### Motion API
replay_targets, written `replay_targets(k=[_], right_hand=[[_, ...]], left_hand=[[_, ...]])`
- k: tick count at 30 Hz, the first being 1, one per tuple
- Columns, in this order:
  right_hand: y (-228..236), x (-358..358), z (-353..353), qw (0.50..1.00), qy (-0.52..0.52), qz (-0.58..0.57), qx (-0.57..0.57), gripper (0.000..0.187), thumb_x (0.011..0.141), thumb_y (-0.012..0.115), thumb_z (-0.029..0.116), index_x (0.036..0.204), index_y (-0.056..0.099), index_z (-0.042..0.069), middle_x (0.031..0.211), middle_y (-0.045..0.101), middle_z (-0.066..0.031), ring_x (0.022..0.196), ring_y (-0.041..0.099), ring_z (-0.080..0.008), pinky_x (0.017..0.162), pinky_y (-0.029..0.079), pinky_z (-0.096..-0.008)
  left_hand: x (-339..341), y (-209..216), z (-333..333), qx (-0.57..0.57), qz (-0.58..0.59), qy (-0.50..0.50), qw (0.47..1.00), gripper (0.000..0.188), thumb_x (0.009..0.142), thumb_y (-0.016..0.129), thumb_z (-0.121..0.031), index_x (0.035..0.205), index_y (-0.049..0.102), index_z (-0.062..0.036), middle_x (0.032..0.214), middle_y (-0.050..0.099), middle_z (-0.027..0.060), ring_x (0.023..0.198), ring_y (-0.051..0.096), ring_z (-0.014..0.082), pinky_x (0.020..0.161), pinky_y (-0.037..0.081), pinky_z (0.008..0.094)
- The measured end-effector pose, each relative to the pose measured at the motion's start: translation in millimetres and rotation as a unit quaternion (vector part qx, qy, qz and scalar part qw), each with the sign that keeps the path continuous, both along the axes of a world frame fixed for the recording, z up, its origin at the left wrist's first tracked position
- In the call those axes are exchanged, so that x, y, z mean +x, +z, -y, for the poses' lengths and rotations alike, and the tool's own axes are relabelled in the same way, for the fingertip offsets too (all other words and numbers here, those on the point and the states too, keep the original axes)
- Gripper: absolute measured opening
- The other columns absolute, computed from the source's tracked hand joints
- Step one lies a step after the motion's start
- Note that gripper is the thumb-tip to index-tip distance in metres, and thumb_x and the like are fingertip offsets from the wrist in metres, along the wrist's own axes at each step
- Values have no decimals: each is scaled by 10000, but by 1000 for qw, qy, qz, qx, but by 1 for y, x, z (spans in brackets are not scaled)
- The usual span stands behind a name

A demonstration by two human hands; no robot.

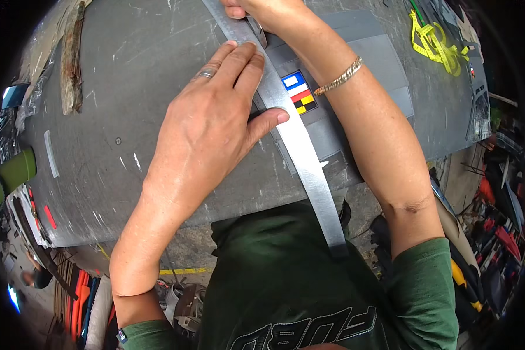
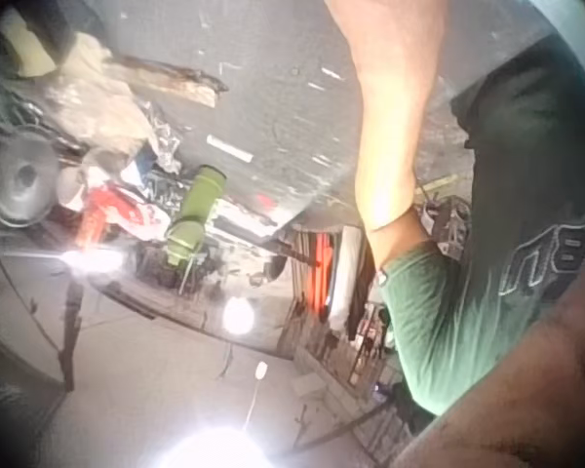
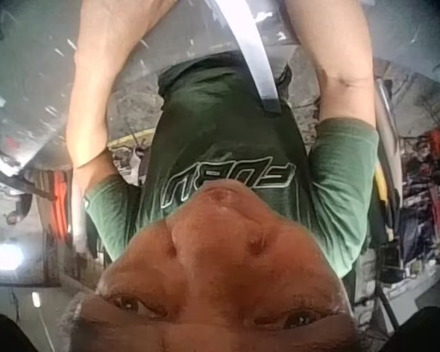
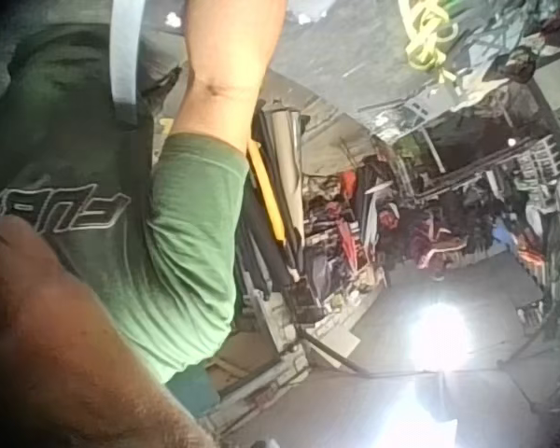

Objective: Cutting a piece of grey synthetic material along a ruler using a utility knife.

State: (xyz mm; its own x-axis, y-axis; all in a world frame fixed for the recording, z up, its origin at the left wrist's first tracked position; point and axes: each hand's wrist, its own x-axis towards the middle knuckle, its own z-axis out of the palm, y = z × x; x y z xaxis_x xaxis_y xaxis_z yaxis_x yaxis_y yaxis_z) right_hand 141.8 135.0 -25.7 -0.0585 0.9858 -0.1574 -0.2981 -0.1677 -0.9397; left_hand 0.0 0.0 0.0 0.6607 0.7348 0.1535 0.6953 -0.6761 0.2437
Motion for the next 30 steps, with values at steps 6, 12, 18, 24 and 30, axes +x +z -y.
replay_targets(k=[6, 12, 18, 24, 30], right_hand=[[-1, -3, -2, 1000, -27, 0, -6, 562, 1065, 403, 590, 858, 548, 88, 572, 412, 22, 383, 351, -111, 358, 285, -311], [0, -1, -5, 999, -34, -10, 1, 542, 1062, 418, 585, 884, 553, 91, 574, 411, 30, 390, 352, -111, 368, 289, -310], [-1, 1, -8, 993, -30, -111, -37, 606, 1014, 447, 701, 983, 572, 108, 615, 450, 38, 403, 334, -90, 365, 272, -267], [-28, 75, -45, 891, 148, -426, -57, 727, 935, 498, 789, 998, 611, 73, 600, 431, 30, 399, 338, -115, 366, 271, -273], [11, 81, -37, 892, 56, -448, 4, 576, 982, 446, 629, 1059, 603, 81, 663, 485, -8, 441, 393, -156, 381, 309, -315]], left_hand=[[-1, -3, 0, 13, 6, -5, 1000, 668, 915, 729, -464, 1366, 588, 8, 1437, 568, 185, 1303, 591, 374, 1050, 524, 444], [0, 0, -1, 7, 26, -12, 1000, 696, 905, 735, -476, 1370, 577, 18, 1410, 577, 192, 1275, 608, 376, 1040, 527, 439], [4, -18, 22, 65, 45, 46, 996, 685, 881, 645, -677, 1468, 572, -332, 1412, 569, 176, 1376, 507, 441, 1107, 459, 547], [-11, -9, 20, 92, -56, 56, 993, 634, 923, 609, -659, 1490, 554, -381, 1516, 518, 175, 1426, 444, 476, 1189, 323, 620], [-72, 9, -1, 16, -167, 70, 983, 610, 951, 607, -601, 1517, 524, -388, 1625, 430, 96, 1540, 316, 375, 1239, 249, 618]])
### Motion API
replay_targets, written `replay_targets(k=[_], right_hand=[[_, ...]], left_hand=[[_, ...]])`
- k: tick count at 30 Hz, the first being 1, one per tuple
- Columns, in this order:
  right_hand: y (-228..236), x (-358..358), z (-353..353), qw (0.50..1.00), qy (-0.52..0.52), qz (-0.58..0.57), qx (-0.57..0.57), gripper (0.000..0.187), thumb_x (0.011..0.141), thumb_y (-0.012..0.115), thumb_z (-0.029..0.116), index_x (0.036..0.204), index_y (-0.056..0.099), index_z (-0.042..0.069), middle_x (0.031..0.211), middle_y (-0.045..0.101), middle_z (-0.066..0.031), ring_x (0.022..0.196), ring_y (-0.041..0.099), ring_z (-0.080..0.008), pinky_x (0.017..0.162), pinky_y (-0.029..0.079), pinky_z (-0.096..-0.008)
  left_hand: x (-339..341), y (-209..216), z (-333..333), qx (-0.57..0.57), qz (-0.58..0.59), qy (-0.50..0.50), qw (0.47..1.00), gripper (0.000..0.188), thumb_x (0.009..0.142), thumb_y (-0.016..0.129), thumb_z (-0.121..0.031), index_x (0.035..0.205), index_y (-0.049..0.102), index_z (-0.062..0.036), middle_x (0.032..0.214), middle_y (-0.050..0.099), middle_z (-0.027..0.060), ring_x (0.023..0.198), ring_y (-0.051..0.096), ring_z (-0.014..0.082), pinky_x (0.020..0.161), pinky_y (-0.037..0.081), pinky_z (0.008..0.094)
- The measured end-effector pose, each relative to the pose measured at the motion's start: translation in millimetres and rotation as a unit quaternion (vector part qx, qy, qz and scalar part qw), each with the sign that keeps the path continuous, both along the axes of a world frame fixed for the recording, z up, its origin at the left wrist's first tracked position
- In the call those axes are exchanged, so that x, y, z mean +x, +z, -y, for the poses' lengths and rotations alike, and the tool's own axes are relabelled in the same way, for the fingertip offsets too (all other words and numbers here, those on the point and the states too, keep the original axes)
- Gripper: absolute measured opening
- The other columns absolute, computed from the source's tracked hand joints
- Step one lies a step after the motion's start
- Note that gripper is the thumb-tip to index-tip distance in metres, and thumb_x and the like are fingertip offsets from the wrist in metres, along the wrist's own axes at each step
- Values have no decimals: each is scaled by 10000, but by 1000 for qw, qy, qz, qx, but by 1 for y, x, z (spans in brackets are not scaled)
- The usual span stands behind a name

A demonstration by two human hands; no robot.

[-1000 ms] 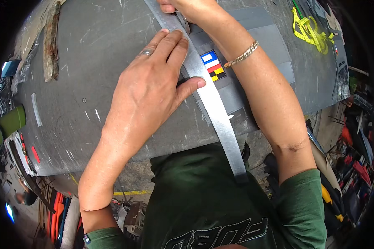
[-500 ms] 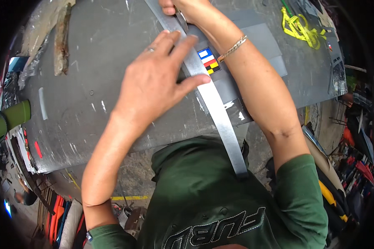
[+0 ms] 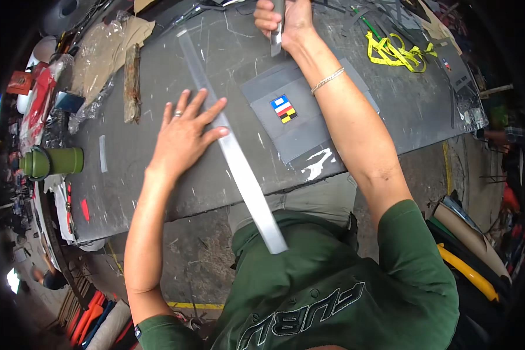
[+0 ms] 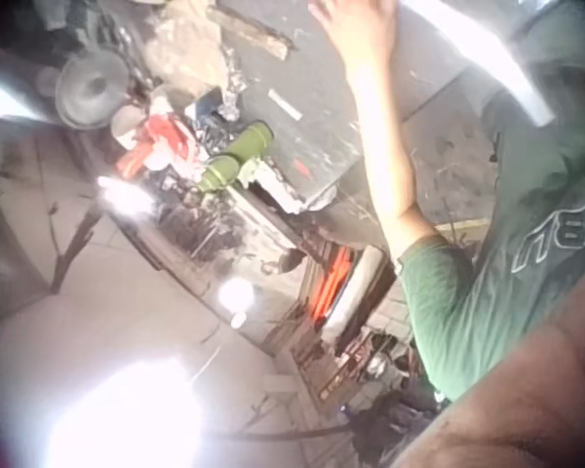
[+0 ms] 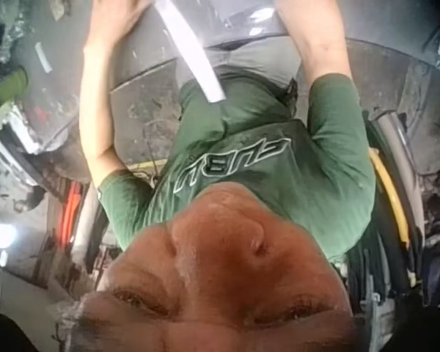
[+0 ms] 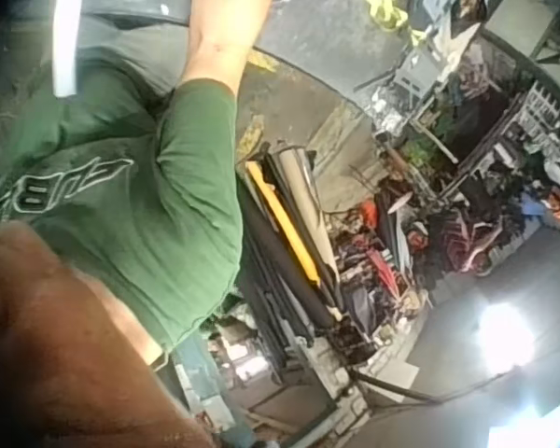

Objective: Cutting a piece of grey synthetic material along a ruler using a utility knife.

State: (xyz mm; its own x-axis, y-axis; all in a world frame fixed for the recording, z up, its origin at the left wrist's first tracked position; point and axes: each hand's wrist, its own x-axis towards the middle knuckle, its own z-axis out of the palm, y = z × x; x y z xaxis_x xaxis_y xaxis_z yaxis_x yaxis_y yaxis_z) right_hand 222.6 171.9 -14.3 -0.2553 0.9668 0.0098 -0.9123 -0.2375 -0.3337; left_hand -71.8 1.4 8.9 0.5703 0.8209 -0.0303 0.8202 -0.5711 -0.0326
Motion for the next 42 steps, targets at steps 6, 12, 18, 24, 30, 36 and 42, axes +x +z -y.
replay_targets(k=[6, 12, 18, 24, 30, 36, 42], right_hand=[[112, 21, 48, 947, -173, 121, 242, 515, 1021, 449, 563, 1113, 632, 91, 623, 449, 34, 418, 403, -124, 365, 322, -277], [172, 42, 98, 909, -239, 100, 327, 534, 1067, 398, 558, 1147, 634, 86, 658, 451, 39, 443, 395, -116, 386, 342, -281], [93, 110, 125, 533, -209, 807, 145, 529, 965, 680, 568, 1162, 747, 81, 747, 588, 41, 548, 503, -70, 492, 393, -242], [10, 152, 191, 308, -217, 918, 120, 551, 942, 710, 468, 1238, 694, 4, 1164, 682, -222, 1063, 659, -371, 959, 518, -459], [19, 49, 190, 347, -238, 837, 350, 210, 926, 724, 120, 1132, 733, 78, 1140, 669, -102, 1154, 605, -301, 1034, 489, -410], [3, 18, 175, 357, -227, 827, 370, 264, 917, 755, 175, 1161, 736, 77, 1220, 692, -71, 1147, 605, -290, 1022, 491, -404], [8, 22, 167, 431, -174, 806, 367, 217, 932, 743, 190, 1087, 719, 40, 1117, 694, -68, 1085, 615, -281, 961, 520, -395]], left_hand=[[22, 25, -31, -104, 208, 32, 972, 528, 992, 680, -348, 1421, 610, -48, 1497, 556, 191, 1375, 539, 388, 1153, 432, 470], [107, -12, -38, 5, 111, 64, 992, 758, 940, 741, -394, 1501, 457, 28, 1447, 534, 340, 1371, 530, 429, 1133, 459, 450], [106, -5, -43, -47, 235, 43, 970, 808, 862, 818, -329, 1511, 470, 5, 1331, 660, 266, 1243, 637, 403, 1071, 498, 457], [108, 2, -54, -218, 370, 118, 895, 401, 876, 802, -299, 1191, 749, -56, 1105, 773, 176, 1103, 724, 315, 968, 530, 379], [93, -31, -61, -289, 520, 115, 795, 496, 898, 797, -239, 1326, 660, -30, 1282, 719, 159, 1216, 665, 253, 1040, 490, 367], [96, -39, -54, -291, 579, 47, 760, 590, 925, 792, -160, 1434, 531, -14, 1361, 617, 172, 1191, 591, 184, 1039, 463, 316], [88, -26, -55, -365, 572, 26, 734, 606, 932, 782, -156, 1464, 513, -46, 1411, 609, 158, 1402, 499, 297, 1123, 417, 383]])
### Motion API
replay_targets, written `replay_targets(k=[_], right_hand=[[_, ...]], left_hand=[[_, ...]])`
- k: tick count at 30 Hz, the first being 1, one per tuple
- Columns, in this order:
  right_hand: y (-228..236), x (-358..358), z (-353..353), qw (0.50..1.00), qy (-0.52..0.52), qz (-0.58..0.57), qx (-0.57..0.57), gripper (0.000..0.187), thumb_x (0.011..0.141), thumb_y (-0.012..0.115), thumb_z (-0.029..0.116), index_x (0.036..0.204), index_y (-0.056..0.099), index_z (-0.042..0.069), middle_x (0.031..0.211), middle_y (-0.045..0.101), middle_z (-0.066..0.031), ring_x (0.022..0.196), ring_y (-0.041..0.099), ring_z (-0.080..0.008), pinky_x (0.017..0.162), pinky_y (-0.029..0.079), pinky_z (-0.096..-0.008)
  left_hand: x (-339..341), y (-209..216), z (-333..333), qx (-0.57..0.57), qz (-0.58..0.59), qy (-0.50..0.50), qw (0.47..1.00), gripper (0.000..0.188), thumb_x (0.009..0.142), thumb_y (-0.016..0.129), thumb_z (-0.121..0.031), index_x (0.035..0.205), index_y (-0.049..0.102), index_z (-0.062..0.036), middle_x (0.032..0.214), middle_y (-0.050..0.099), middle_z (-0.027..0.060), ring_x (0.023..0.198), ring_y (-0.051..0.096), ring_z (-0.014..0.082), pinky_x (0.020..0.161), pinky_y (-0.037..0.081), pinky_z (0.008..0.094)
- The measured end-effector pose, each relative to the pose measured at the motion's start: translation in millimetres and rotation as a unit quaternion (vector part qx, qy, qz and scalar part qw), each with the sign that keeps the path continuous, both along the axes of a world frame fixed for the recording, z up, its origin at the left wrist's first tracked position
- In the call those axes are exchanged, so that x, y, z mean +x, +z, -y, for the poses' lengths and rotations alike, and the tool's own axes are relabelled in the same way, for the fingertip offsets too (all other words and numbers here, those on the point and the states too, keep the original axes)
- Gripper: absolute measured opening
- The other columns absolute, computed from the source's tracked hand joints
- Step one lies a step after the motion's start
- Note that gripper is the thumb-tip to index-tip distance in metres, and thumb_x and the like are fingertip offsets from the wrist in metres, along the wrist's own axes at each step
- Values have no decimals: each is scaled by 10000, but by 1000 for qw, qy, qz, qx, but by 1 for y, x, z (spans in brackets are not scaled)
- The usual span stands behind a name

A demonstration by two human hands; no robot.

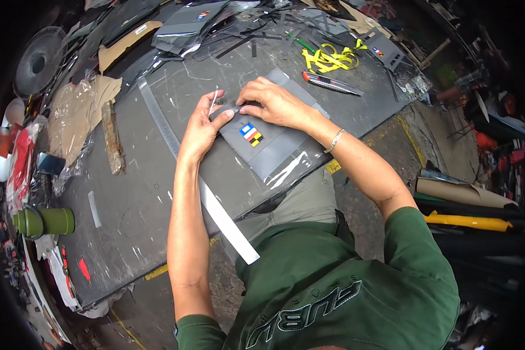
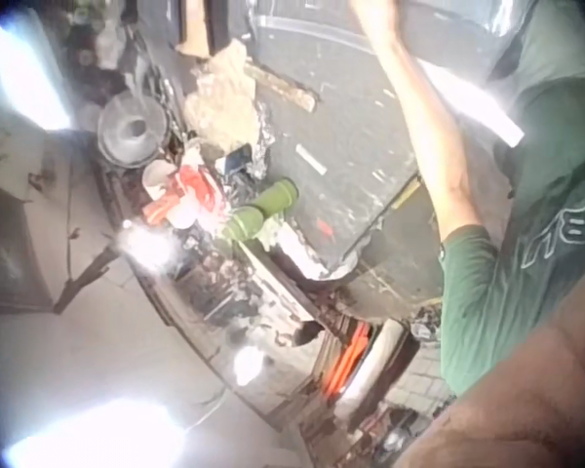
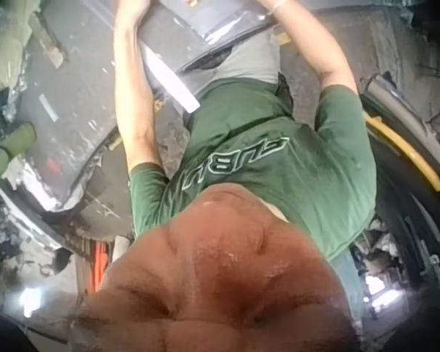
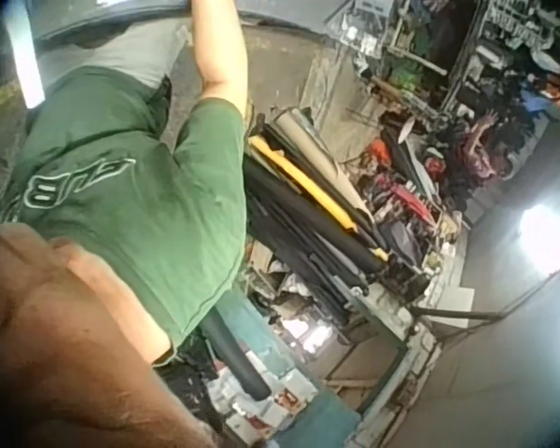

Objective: Cutting a piece of grey synthetic material along a ruler using a utility knife.

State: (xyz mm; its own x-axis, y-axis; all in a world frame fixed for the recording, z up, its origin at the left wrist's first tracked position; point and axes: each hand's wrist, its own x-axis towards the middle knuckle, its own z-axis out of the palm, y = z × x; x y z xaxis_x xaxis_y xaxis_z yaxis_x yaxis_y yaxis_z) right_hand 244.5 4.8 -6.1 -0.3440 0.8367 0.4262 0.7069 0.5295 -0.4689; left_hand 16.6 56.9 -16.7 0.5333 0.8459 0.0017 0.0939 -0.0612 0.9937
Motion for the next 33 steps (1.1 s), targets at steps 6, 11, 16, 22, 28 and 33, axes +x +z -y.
replay_targets(k=[6, 11, 16, 22, 28, 33], right_hand=[[-3, 1, -7, 999, 25, -34, -6, 189, 982, 685, 190, 1062, 670, 20, 1051, 662, -110, 1032, 634, -301, 900, 534, -401], [5, 12, -12, 823, -146, -516, -188, 147, 1043, 649, 195, 1099, 623, 61, 933, 662, -39, 856, 662, -126, 724, 531, -272], [18, 109, -63, 785, -112, -609, -12, 194, 1059, 617, 183, 1142, 617, 8, 956, 667, -55, 815, 660, -144, 706, 571, -297], [42, 178, -125, 958, -269, -98, 2, 475, 1020, 635, 202, 1431, 553, -22, 1252, 698, -155, 1073, 700, -245, 932, 561, -343], [10, 144, -109, 964, -232, 126, -28, 333, 974, 693, 290, 1197, 706, 43, 1245, 654, -207, 1206, 619, -369, 1040, 483, -434], [2, 112, -74, 962, -264, 48, 48, 298, 995, 679, 289, 1117, 709, 19, 1030, 671, -172, 990, 669, -331, 888, 520, -421]], left_hand=[[-2, 7, -2, 6, -20, -14, 1000, 588, 961, 748, -155, 1479, 508, -13, 1403, 647, 146, 1316, 593, 262, 1069, 472, 363], [-16, -6, -4, 15, -35, 16, 999, 611, 934, 779, -180, 1465, 531, -10, 1371, 673, 161, 1287, 627, 294, 1072, 473, 368], [-17, 5, -5, 22, -151, 28, 988, 607, 884, 828, -222, 1402, 593, -9, 1281, 712, 197, 1231, 665, 280, 1032, 504, 386], [-13, 6, -8, 3, -119, 34, 992, 517, 931, 776, -244, 1351, 616, 11, 1109, 767, 135, 1036, 705, 205, 924, 521, 338], [-23, -3, -12, -1, -101, 53, 993, 440, 975, 706, -207, 1340, 605, 18, 1090, 764, 127, 1038, 690, 178, 941, 499, 311], [-22, -8, -15, -16, -70, 57, 996, 409, 1009, 664, -205, 1347, 591, 14, 1114, 744, 104, 992, 678, 172, 916, 497, 309]])
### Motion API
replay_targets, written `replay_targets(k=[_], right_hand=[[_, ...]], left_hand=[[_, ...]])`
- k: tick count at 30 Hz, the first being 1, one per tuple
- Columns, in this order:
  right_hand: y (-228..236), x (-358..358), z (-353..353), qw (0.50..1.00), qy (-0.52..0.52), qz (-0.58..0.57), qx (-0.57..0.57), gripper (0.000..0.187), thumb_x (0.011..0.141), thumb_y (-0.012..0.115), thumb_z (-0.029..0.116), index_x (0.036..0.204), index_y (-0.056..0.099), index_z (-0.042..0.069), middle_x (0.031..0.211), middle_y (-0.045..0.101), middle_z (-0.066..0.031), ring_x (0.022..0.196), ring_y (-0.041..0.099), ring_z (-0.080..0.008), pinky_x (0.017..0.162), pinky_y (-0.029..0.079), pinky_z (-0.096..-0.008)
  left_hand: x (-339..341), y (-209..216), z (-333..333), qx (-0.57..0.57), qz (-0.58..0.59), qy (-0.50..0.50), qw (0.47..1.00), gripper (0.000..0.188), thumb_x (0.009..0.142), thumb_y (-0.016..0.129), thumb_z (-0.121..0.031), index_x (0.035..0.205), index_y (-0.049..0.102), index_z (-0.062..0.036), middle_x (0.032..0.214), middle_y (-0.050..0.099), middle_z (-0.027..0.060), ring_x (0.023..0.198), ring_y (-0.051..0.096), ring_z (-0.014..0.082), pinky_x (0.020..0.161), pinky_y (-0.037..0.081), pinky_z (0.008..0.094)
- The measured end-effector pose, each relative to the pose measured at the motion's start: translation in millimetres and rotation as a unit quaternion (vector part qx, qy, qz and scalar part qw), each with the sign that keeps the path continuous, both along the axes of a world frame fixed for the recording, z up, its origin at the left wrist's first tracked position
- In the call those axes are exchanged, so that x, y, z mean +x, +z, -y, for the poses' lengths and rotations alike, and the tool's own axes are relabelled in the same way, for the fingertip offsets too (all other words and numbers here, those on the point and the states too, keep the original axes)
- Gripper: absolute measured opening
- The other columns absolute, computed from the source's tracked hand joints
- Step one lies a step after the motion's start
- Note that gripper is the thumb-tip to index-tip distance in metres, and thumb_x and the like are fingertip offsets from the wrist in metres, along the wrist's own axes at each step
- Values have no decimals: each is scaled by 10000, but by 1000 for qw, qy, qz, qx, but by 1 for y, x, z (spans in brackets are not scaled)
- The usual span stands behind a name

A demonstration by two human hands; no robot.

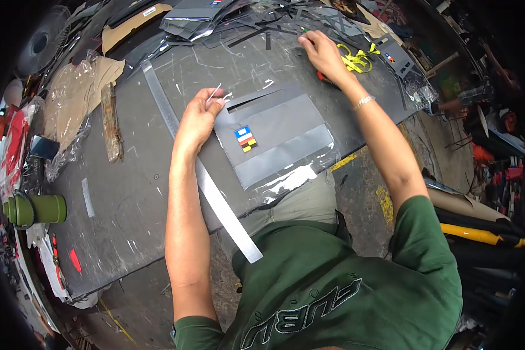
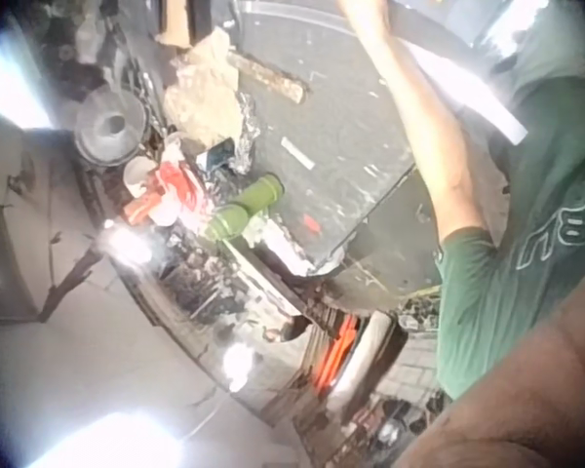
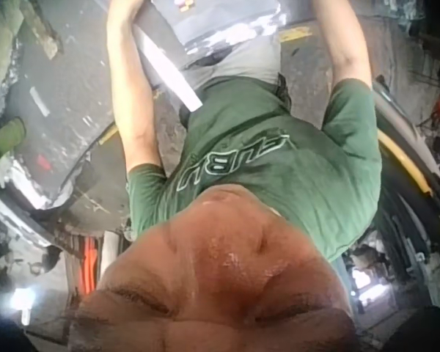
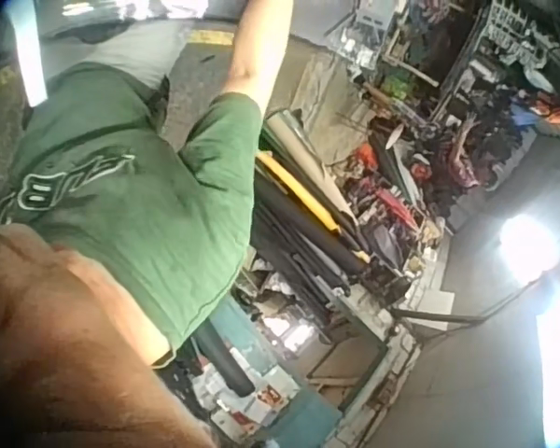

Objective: Cutting a piece of grey synthetic material along a ruler using a utility knife.

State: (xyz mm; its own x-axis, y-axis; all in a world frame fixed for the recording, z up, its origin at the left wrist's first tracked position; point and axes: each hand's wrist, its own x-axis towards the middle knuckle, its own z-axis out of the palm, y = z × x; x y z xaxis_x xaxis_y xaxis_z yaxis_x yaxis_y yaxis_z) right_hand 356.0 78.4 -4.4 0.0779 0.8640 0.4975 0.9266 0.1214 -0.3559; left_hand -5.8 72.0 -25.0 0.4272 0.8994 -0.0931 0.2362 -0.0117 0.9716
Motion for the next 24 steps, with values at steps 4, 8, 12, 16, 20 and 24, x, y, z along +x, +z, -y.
replay_targets(k=[4, 8, 12, 16, 20, 24], right_hand=[[13, -46, 71, 993, 24, -110, 28, 301, 1003, 675, 281, 1163, 707, 28, 994, 666, -155, 916, 667, -301, 820, 517, -379], [-1, -37, 127, 985, -124, -100, -67, 406, 984, 706, 298, 1304, 663, 51, 827, 658, -120, 767, 667, -285, 743, 525, -361], [-7, -10, 137, 969, -210, 35, -127, 577, 973, 681, 428, 1406, 591, 57, 880, 742, -189, 913, 727, -384, 821, 555, -466], [3, 8, 130, 972, -152, 40, -176, 518, 950, 677, 490, 1233, 701, 57, 1056, 749, -229, 1029, 705, -414, 890, 543, -515], [2, 12, 142, 977, -134, 62, -152, 509, 991, 631, 506, 1254, 710, 77, 942, 747, -211, 956, 693, -449, 851, 534, -526], [13, 0, 167, 969, -93, -209, -97, 414, 1033, 648, 386, 1316, 693, 86, 840, 763, -112, 765, 742, -184, 698, 556, -329]], left_hand=[[2, 19, 7, -80, 64, -14, 995, 384, 1031, 644, -240, 1325, 604, 2, 1096, 730, 70, 982, 666, 116, 847, 506, 297], [0, 13, 1, -84, 63, -20, 994, 378, 1017, 673, -241, 1310, 603, -12, 1084, 726, 68, 940, 694, 110, 772, 528, 284], [6, 16, 2, -65, 115, 34, 991, 427, 979, 746, -229, 1299, 580, 1, 1060, 731, 86, 816, 718, 149, 691, 545, 272], [6, 8, -4, 29, 32, 47, 998, 405, 990, 709, -169, 1334, 573, -3, 1032, 748, 83, 848, 680, 116, 735, 513, 256], [2, 2, -7, 81, -20, 73, 994, 328, 1007, 632, -97, 1330, 625, -41, 1023, 709, 56, 869, 647, 92, 745, 527, 235], [-25, -5, -13, 32, -43, 72, 996, 269, 1001, 588, -130, 1202, 750, -55, 978, 732, 53, 897, 641, 80, 811, 496, 226]])
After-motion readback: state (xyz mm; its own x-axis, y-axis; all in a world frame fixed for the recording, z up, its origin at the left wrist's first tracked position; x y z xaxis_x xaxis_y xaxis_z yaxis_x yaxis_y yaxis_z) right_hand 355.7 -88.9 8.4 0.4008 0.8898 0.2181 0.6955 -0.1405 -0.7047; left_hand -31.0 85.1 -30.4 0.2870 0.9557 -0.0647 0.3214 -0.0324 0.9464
